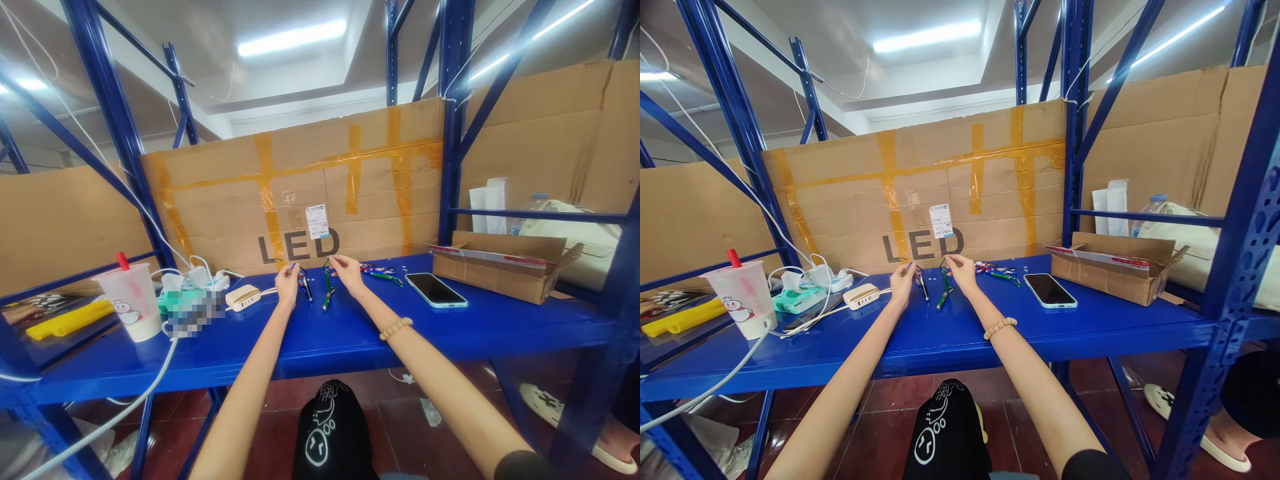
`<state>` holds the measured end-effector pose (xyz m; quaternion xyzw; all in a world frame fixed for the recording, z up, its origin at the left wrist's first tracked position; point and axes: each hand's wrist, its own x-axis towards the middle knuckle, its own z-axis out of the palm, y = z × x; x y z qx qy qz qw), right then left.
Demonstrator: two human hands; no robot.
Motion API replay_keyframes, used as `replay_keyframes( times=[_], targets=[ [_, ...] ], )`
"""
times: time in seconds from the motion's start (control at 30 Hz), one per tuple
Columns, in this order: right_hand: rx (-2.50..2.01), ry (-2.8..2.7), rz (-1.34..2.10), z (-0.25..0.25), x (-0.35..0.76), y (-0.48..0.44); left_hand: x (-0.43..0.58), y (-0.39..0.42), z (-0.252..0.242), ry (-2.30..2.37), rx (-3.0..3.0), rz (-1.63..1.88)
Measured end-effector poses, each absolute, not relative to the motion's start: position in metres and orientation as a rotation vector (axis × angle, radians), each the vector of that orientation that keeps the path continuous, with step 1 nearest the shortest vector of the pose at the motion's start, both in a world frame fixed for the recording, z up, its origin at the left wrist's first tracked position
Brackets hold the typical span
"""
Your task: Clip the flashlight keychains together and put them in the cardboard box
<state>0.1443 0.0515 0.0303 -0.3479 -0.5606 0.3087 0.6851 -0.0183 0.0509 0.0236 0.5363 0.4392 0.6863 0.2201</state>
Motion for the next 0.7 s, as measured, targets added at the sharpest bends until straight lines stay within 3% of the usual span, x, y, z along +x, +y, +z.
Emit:
replay_keyframes(
  times=[0.17,0.43,0.7],
  targets=[
    [-0.720,-1.229,0.796,0.035,0.142,0.047,-0.020,0.046,0.029,1.316,1.465,2.111],
    [-0.703,-1.453,0.857,0.032,0.133,0.039,-0.009,0.044,0.027,1.128,1.783,1.791],
    [-0.716,-1.503,0.732,0.031,0.132,0.040,-0.005,0.034,0.031,1.186,1.938,1.777]
  ],
)
